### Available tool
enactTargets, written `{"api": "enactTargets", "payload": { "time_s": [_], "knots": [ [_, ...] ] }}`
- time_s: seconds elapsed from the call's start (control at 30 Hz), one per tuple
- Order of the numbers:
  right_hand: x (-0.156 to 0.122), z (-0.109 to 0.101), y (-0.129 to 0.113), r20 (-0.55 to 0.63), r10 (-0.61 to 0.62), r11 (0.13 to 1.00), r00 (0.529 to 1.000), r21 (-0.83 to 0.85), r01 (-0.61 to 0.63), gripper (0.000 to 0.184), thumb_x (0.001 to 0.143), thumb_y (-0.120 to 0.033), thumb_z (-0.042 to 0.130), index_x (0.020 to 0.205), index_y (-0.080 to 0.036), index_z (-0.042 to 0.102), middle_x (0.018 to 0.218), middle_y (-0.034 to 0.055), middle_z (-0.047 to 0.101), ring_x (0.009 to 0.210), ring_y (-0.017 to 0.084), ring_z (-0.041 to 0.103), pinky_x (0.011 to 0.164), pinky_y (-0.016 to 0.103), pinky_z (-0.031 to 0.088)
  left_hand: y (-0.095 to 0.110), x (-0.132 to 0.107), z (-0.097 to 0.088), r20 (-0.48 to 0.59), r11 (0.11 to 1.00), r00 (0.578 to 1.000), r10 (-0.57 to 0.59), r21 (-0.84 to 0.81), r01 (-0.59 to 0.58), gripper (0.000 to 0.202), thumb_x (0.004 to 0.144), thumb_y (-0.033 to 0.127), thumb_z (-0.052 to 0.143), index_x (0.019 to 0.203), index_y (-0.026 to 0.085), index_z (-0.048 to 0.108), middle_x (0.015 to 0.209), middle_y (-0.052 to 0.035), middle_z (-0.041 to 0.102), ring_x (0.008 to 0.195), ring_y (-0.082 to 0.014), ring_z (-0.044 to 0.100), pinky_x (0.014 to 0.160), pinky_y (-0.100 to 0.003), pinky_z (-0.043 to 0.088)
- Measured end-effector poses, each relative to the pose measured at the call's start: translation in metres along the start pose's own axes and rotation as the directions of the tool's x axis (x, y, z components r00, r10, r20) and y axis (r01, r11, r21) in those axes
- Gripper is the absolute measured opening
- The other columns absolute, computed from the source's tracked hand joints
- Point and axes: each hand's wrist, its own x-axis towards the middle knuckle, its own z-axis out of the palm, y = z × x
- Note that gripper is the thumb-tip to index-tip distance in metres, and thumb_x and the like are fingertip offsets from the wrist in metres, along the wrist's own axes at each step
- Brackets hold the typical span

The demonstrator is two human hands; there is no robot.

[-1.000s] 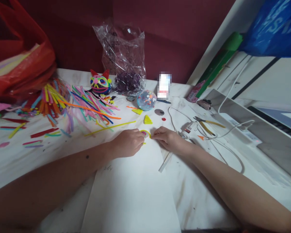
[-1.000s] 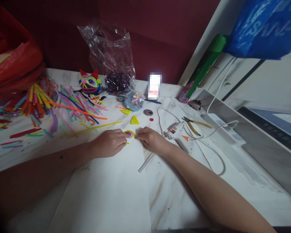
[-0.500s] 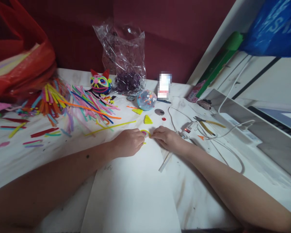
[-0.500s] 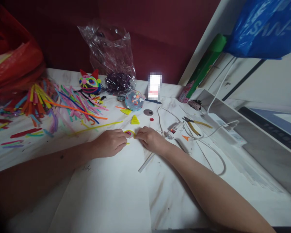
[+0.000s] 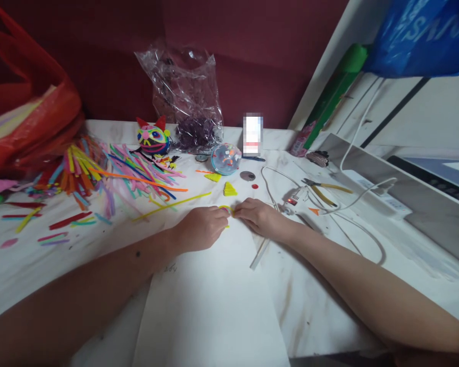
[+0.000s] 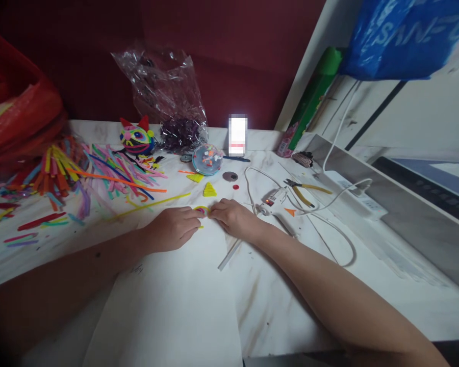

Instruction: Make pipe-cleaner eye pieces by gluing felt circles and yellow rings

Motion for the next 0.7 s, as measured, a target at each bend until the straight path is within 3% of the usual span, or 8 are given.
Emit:
{"api": "enactTargets", "payload": {
  "time_s": [0.3,0.5,0.7],
  "knots": [
    [0.0007,0.0010,0.0025,-0.060,-0.029,0.999,0.998,0.027,0.031,0.026,0.089,-0.010,0.044,0.096,-0.017,0.068,0.096,0.0115,0.069,0.080,0.019,0.057,0.071,0.033,0.051,-0.0005,0.0006,-0.0009,-0.014,1.000,1.000,0.009,-0.023,-0.009,0.016,0.088,0.014,0.046,0.077,0.015,0.057,0.095,-0.0075,0.065,0.090,-0.0157,0.060,0.081,-0.027,0.049],
    [-0.0042,0.0032,0.0055,-0.101,0.022,0.998,0.995,0.064,-0.016,0.027,0.087,-0.008,0.046,0.095,-0.017,0.069,0.095,0.0114,0.069,0.086,0.019,0.060,0.073,0.031,0.054,-0.0014,-0.0007,0.0002,0.031,0.999,0.999,-0.008,-0.036,0.009,0.018,0.090,0.016,0.044,0.078,0.015,0.058,0.094,-0.0075,0.065,0.092,-0.0170,0.059,0.080,-0.028,0.049],
    [-0.0042,0.0049,0.0066,-0.111,-0.011,0.998,0.994,0.056,0.018,0.025,0.087,-0.009,0.047,0.094,-0.017,0.070,0.092,0.0122,0.068,0.084,0.019,0.060,0.071,0.031,0.054,-0.0006,0.0002,-0.0017,0.061,1.000,0.998,-0.019,-0.018,0.020,0.019,0.090,0.017,0.044,0.076,0.015,0.057,0.088,-0.0067,0.063,0.086,-0.0160,0.058,0.077,-0.028,0.048]
  ]
}}
